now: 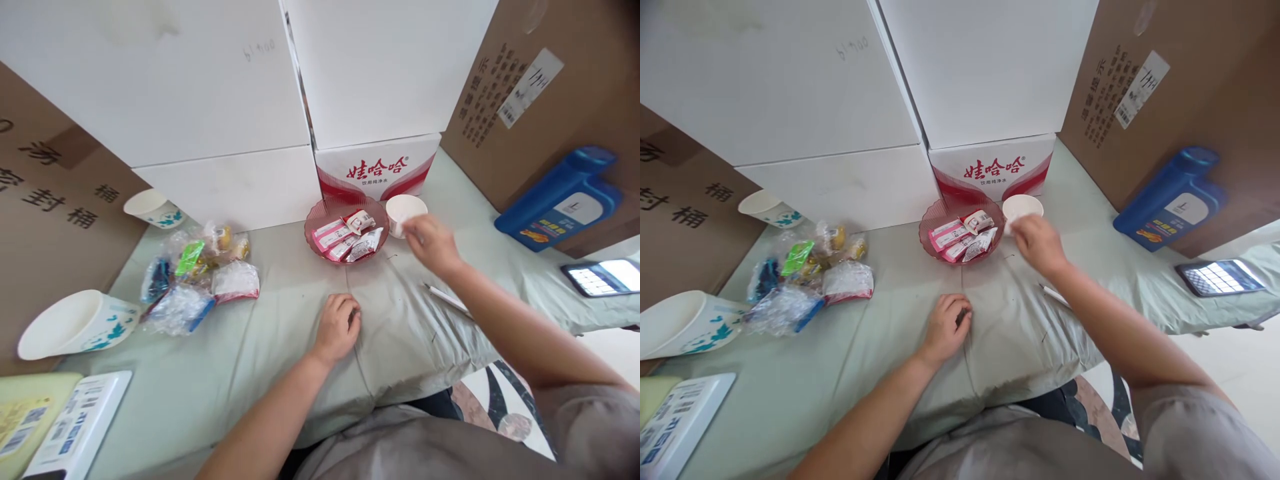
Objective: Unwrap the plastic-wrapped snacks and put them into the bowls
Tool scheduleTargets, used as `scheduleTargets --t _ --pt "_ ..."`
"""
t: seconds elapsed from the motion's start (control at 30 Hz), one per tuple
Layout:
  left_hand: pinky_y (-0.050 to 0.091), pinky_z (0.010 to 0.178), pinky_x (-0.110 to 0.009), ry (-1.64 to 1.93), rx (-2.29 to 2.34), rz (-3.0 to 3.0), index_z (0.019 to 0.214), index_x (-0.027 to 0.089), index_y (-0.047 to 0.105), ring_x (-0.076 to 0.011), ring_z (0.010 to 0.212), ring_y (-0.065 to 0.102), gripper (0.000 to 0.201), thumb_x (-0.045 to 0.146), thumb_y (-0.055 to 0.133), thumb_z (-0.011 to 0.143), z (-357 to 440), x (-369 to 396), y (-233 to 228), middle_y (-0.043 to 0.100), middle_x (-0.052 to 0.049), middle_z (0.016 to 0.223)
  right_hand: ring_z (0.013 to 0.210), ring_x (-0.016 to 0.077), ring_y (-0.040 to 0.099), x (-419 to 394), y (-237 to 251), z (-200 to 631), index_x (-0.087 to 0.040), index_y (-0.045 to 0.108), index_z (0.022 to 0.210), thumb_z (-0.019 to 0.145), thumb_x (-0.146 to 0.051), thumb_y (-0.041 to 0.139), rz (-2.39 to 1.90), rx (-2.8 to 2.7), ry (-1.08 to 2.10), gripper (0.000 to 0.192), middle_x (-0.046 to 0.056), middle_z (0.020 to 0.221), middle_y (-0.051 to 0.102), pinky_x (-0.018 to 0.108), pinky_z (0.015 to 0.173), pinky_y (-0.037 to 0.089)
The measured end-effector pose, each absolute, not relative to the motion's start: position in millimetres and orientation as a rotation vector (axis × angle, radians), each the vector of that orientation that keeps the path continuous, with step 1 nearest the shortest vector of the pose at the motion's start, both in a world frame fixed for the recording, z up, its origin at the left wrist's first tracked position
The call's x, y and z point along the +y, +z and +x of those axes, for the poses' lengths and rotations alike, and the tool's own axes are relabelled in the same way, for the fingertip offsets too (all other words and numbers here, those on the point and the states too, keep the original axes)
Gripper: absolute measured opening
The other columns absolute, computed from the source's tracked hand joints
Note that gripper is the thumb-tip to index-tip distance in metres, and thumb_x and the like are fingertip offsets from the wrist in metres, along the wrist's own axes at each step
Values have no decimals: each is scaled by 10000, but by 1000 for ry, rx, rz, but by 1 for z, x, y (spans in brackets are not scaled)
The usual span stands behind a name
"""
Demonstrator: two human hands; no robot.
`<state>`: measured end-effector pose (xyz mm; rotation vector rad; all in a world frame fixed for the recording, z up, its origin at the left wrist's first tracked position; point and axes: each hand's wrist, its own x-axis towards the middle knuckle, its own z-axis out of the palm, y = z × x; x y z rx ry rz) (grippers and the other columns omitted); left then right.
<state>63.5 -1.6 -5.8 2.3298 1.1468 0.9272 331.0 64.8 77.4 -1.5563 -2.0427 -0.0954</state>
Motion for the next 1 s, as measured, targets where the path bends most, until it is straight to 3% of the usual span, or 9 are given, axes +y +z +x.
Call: scheduleTargets --t 0.07,0.17,0.3,0.43,0.57,0.73,0.83,0.9,1.0 --pt "491 806 -387 880 1145 2357 852 189 602 -222 918 546 93 125 536 841 65 -1 -5 629 -61 930 1119 284 555 104 99 341 -144 633 1144 943 -252 434 -1894 -1917 -140 303 153 1186 613 408 911 460" --pt "490 818 -388 875 1137 2355 844 189 608 -222 929 540 100 117 540 835 66 0 -6 626 -60 925 1075 266 583 155 108 343 -133 662 1126 895 -234 506 -2261 -2093 170 297 141 1158 637 383 902 453" --pt "494 825 -382 904 1128 2318 831 192 617 -217 927 539 102 114 553 819 66 0 -6 627 -60 916 808 170 634 189 91 337 -56 722 856 811 -241 625 -2324 -2240 537 214 102 853 682 313 812 458" --pt "506 838 -385 907 1132 2296 837 194 621 -215 935 540 103 116 559 810 65 1 -7 632 -65 924 754 175 621 195 79 336 -73 730 853 744 -229 711 -2311 -2260 629 191 132 889 700 327 750 456" --pt "523 841 -390 890 1158 2310 835 196 616 -217 941 550 104 111 570 797 68 0 -9 641 -63 926 770 140 604 185 94 336 -21 718 933 795 -181 642 -2271 -2236 593 224 134 887 701 304 743 406" --pt "556 859 -346 1037 1284 2399 939 205 616 -196 953 606 144 141 580 815 57 1 -2 645 -70 992 917 195 600 122 112 347 -66 635 1166 950 -290 441 -2199 -2043 260 367 211 1134 655 330 739 385" --pt "478 997 -508 1185 1578 2344 1137 155 584 -308 1177 526 290 163 549 849 24 14 15 543 -191 1244 771 197 636 60 89 371 -209 694 1006 913 -387 524 -2050 -1986 314 263 149 1033 711 348 681 453" --pt "321 1054 -682 1218 1801 2289 1243 141 549 -434 1338 347 412 174 574 833 -8 29 27 402 -237 1414 815 239 664 19 61 392 -291 698 945 897 -508 506 -1890 -2046 302 294 132 1024 715 386 683 504" --pt "324 1038 -690 828 2209 2313 1282 194 550 -476 1382 274 538 164 651 755 -52 52 38 370 -190 1490 881 295 677 -30 19 414 -377 695 944 888 -616 430 -1680 -2189 172 361 156 982 705 456 726 535"
